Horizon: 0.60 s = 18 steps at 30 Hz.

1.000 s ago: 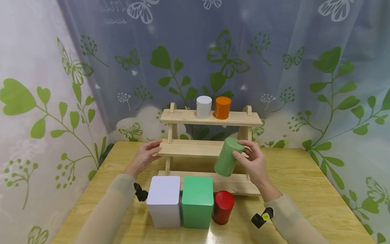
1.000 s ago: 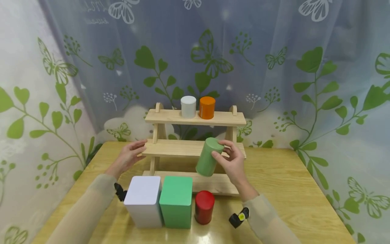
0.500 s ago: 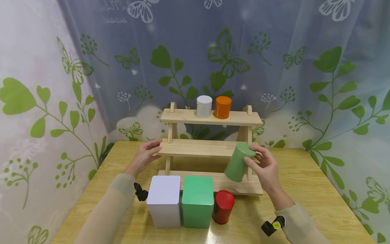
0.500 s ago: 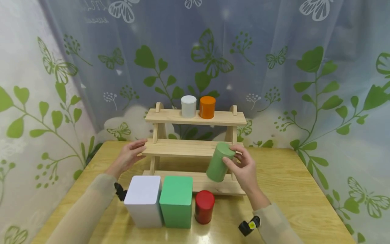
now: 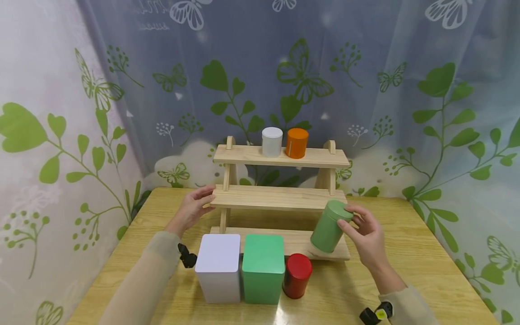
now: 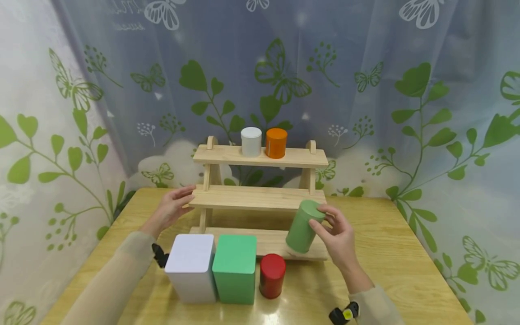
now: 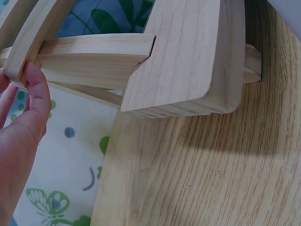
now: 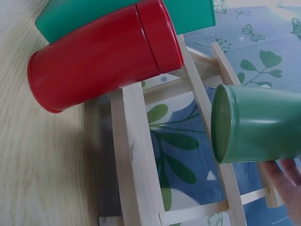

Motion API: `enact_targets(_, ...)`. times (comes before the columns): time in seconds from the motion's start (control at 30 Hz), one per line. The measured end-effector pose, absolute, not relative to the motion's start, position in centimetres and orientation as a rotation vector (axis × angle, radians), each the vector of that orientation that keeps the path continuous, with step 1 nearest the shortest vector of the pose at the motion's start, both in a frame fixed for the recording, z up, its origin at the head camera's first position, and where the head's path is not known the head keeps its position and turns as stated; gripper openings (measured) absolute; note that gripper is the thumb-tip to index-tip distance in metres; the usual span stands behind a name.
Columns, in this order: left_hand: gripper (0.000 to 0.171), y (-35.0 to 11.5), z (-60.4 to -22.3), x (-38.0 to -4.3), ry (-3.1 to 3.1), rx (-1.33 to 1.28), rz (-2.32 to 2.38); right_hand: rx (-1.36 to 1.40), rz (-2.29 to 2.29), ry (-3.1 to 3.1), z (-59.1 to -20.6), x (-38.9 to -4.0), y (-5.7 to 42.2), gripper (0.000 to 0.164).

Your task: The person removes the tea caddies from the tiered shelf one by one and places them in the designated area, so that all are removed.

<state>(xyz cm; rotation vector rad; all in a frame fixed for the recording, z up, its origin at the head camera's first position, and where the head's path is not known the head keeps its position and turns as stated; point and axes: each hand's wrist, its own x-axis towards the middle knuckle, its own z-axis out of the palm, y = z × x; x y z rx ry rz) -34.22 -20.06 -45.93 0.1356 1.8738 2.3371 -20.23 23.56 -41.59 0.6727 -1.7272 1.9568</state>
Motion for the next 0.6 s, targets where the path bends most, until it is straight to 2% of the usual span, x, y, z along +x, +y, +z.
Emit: enact_targets(0.6, 0.048, -20.0, -46.0, -34.3, 1.902, 0.131, 2.311, 0.591, 1.87, -1.885, -43.8, -17.5, 25.8, 0.033)
